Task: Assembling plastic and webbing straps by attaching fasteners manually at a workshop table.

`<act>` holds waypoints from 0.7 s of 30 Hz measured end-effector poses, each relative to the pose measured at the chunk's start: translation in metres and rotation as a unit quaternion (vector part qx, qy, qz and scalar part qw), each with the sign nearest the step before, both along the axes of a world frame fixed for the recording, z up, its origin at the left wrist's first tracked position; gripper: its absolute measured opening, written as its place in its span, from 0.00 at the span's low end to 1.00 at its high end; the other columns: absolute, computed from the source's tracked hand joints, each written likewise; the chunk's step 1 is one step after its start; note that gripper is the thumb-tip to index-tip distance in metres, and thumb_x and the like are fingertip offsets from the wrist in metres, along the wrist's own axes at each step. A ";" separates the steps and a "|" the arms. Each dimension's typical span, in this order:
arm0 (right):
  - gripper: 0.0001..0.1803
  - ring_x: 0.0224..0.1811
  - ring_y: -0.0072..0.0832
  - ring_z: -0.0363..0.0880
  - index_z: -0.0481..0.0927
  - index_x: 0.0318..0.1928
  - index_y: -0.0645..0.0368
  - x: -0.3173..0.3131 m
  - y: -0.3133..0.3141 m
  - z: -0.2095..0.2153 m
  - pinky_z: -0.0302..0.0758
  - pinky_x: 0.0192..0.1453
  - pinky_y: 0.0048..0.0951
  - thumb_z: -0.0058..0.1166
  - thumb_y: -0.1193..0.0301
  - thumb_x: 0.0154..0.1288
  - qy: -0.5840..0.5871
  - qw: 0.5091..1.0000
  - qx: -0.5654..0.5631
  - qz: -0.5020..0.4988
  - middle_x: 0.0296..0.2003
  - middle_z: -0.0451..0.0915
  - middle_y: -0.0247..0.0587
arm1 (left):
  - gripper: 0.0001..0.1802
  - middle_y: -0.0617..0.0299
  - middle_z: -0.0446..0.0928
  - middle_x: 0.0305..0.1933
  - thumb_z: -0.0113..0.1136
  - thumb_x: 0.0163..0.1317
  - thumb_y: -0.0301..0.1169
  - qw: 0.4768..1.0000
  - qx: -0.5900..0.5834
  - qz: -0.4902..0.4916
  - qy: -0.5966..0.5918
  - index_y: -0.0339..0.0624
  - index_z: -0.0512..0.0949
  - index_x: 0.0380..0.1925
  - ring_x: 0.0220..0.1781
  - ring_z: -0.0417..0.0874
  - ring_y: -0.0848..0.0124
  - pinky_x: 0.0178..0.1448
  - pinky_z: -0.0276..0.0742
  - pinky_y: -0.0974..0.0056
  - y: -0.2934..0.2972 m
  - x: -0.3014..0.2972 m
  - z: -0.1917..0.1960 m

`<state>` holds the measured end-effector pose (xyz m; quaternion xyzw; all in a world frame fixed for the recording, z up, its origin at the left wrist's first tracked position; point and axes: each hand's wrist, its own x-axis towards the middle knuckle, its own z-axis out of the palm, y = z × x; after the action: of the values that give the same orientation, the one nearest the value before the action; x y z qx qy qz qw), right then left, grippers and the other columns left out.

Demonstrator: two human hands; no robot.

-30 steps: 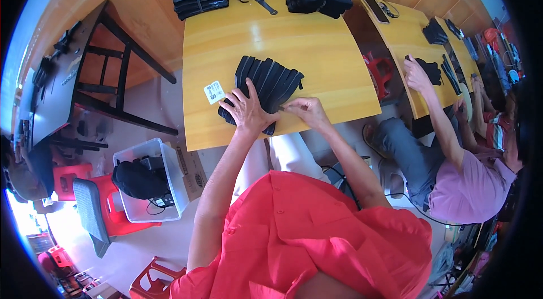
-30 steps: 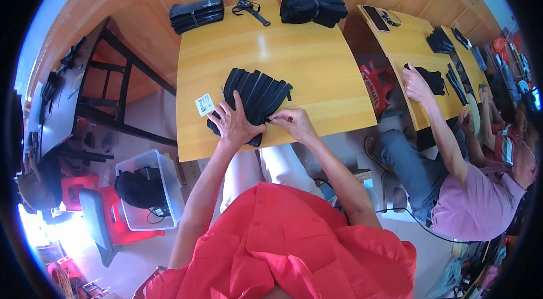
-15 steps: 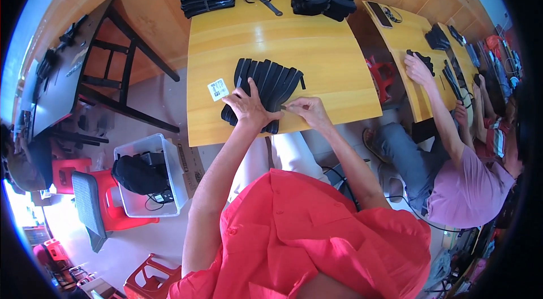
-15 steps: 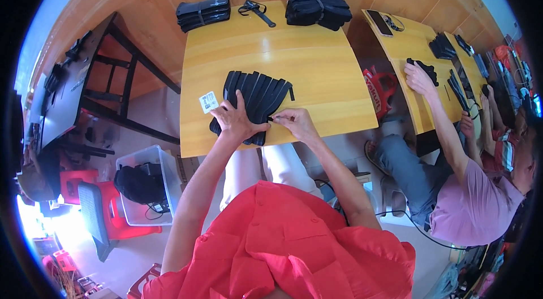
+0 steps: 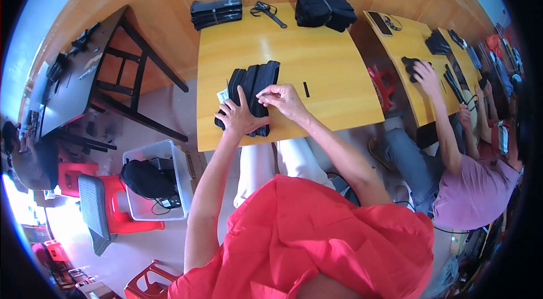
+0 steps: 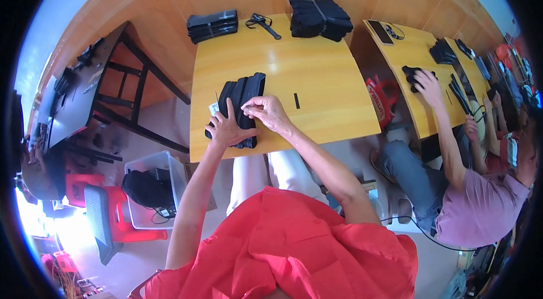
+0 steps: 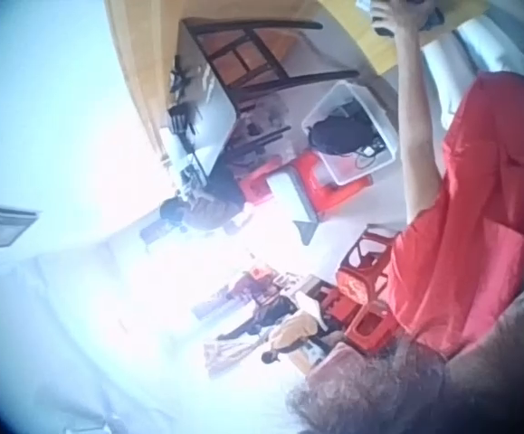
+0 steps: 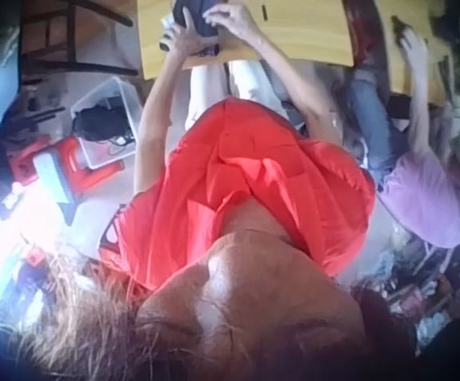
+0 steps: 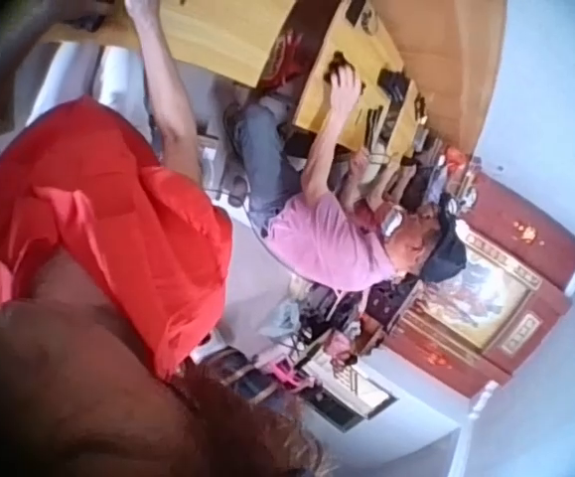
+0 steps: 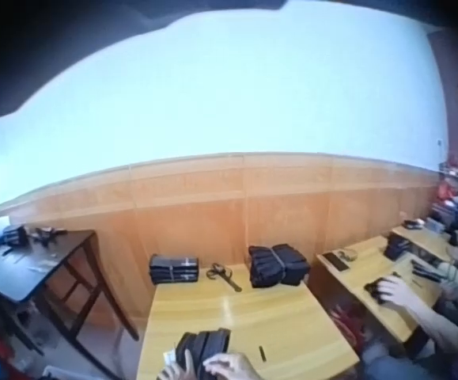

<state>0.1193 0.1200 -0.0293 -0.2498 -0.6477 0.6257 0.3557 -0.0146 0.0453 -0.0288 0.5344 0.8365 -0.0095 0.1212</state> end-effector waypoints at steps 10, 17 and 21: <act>0.08 0.29 0.19 0.77 0.81 0.37 0.67 -0.015 -0.009 0.048 0.73 0.35 0.19 0.56 0.74 0.59 0.083 0.997 -0.001 -0.002 0.28 0.81 0.40 | 0.62 0.37 0.64 0.56 0.63 0.36 0.59 0.940 0.103 0.034 -0.322 0.43 0.42 0.67 0.58 0.68 0.49 0.60 0.59 0.51 0.003 0.001 0.008; 0.06 0.29 0.17 0.77 0.82 0.35 0.64 -0.029 -0.005 0.050 0.72 0.35 0.17 0.57 0.75 0.57 0.110 0.992 -0.057 0.006 0.27 0.81 0.37 | 0.24 0.64 0.72 0.49 0.57 0.48 0.37 0.347 0.158 0.068 -0.922 0.46 0.69 0.48 0.52 0.74 0.66 0.57 0.70 0.60 0.002 0.022 -0.017; 0.06 0.30 0.17 0.78 0.81 0.33 0.66 -0.041 -0.004 0.061 0.74 0.36 0.18 0.58 0.74 0.57 0.103 0.993 -0.043 0.034 0.26 0.81 0.37 | 0.28 0.65 0.70 0.51 0.59 0.44 0.35 0.114 0.284 -0.025 -0.952 0.49 0.68 0.50 0.55 0.72 0.67 0.60 0.68 0.60 0.019 0.036 -0.029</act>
<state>0.0782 0.1156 0.0315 -0.1764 -0.5885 0.6871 0.3879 0.0209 0.0645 -0.0577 0.1257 -0.0307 0.7418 0.6580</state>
